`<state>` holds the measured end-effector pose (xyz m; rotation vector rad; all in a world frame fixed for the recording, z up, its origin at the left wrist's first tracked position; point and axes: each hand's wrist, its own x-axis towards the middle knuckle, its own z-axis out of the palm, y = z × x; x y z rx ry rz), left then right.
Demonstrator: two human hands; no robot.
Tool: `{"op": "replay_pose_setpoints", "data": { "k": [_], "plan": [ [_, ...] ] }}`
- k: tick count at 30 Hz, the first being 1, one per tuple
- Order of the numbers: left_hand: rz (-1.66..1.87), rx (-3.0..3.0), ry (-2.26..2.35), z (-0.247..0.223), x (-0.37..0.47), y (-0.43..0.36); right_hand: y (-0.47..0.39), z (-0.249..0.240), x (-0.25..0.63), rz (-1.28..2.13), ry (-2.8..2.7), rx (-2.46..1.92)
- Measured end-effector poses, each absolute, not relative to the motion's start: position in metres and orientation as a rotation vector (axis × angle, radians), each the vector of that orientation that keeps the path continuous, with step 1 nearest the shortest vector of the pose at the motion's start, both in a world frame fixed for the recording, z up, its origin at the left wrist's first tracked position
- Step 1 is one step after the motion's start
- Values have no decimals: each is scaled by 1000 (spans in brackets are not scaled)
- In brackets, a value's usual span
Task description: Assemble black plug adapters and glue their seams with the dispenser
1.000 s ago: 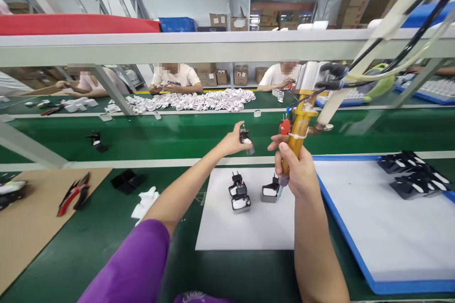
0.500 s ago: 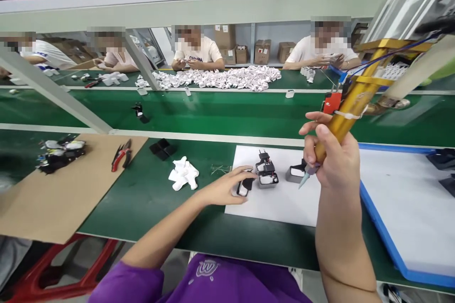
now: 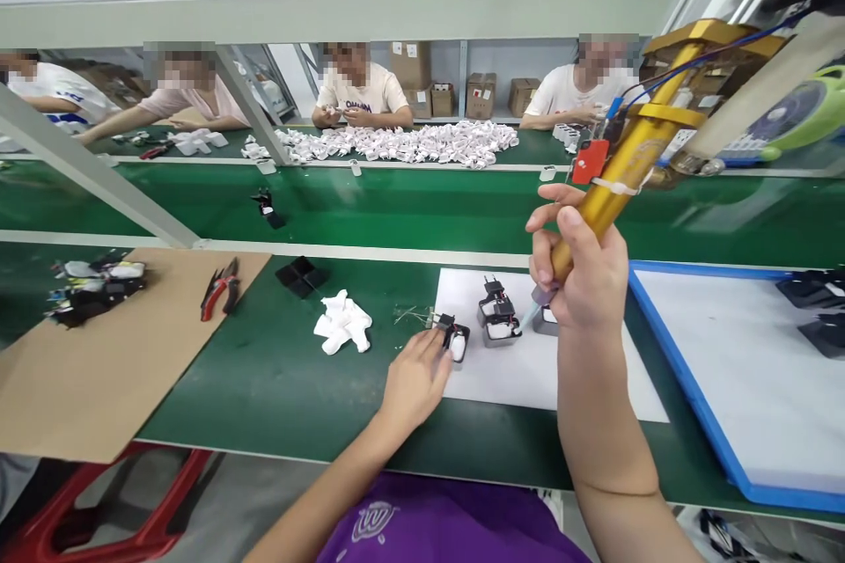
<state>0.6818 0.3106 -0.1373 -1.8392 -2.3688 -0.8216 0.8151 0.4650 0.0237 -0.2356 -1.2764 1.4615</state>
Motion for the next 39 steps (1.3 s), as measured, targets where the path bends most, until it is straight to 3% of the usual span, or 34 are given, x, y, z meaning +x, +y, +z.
{"op": "replay_pose_setpoints", "data": {
  "k": [4, 10, 13, 24, 39],
  "plan": [
    [-714, -1768, -2580, -138, 697, 322, 464, 26, 808, 1487, -1275, -206],
    [-1294, -1951, -2490, -110, 697, 325, 463, 32, 807, 1578, -1276, -123],
    [-1422, -2005, -2335, -91, 701, 326, 461, 33, 809, 1547, -1302, -175],
    [-1498, -1990, -2226, -62, 715, 334, 462, 25, 811, 1482, -1284, -121],
    [-1517, -1957, -2408, -71, 723, 347, 464, 25, 807, 1399, -1355, -220]
  ]
}}
